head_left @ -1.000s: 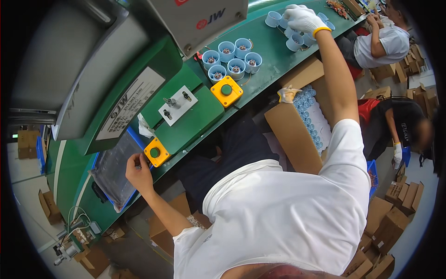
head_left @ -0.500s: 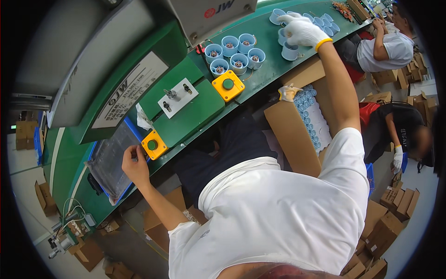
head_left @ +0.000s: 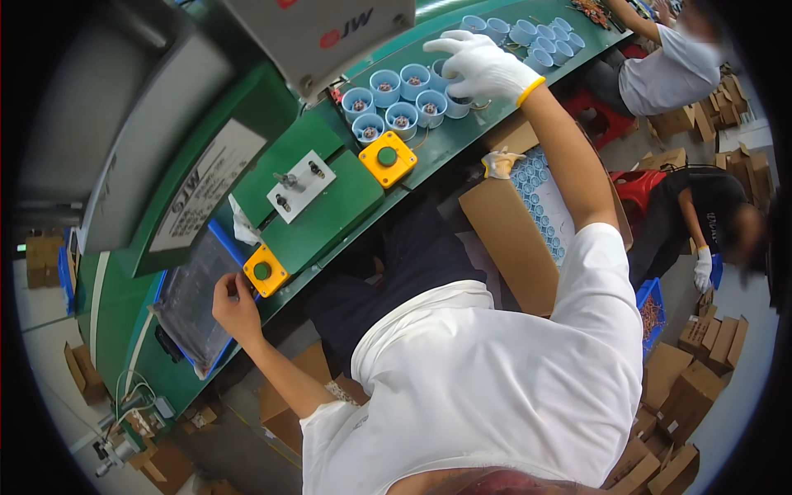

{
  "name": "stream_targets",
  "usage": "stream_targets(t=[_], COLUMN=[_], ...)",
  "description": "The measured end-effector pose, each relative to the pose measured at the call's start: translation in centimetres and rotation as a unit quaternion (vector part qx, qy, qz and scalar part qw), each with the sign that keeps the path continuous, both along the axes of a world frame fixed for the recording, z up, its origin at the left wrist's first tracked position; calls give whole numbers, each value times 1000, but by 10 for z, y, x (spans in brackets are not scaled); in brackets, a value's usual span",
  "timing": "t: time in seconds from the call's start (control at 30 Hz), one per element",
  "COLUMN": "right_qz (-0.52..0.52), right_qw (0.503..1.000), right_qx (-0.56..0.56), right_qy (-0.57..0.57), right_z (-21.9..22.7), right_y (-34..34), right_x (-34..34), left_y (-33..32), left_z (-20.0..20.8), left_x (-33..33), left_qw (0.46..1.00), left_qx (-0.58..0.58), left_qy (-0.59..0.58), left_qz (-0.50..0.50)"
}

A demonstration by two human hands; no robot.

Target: Assembling small electronic components using a press machine and organizing them into containers on a production line.

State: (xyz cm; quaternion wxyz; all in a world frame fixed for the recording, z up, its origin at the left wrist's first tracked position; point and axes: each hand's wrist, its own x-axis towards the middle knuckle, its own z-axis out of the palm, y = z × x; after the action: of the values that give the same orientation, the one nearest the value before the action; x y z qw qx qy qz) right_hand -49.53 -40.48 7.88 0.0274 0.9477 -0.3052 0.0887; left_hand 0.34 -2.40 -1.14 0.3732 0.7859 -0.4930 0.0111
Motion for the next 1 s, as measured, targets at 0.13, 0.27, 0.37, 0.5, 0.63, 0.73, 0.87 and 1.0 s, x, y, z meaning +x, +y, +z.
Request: stream_targets(t=[0.13, 0.27, 0.37, 0.5, 0.63, 0.73, 0.87, 1.0], right_qz=[-157, -414, -455, -442, -251, -160, -54, -23], right_qw=[985, 908, 881, 887, 950, 977, 991, 995], right_qx=[18, 67, 108, 124, 171, 106, 55, 35], right_qy=[-68, 3, 72, 56, 67, 94, 109, 90], right_z=[22, 28, 22, 0, 12, 23, 15, 9], right_y=[-47, -94, -109, -127, -104, -65, -35, -30], right_x=[-47, -72, -55, -50, -60, -57, -50, -38], left_y=[-1, -5, -4, -5, -4, -3, -7, -5], left_z=[1, 3, 4, 3, 2, 4, 8, 5], left_x=[1, -1, -1, -2, -1, -4, -6, -1], left_qw=[1000, 1000, 1000, 1000, 1000, 1000, 1000, 1000], left_qx=[7, 6, 14, 14, 17, 17, 13, 0], left_qy=[0, -2, -2, -5, 2, 1, -6, -20], left_qz=[5, 6, 20, 16, 11, 14, 8, 0])
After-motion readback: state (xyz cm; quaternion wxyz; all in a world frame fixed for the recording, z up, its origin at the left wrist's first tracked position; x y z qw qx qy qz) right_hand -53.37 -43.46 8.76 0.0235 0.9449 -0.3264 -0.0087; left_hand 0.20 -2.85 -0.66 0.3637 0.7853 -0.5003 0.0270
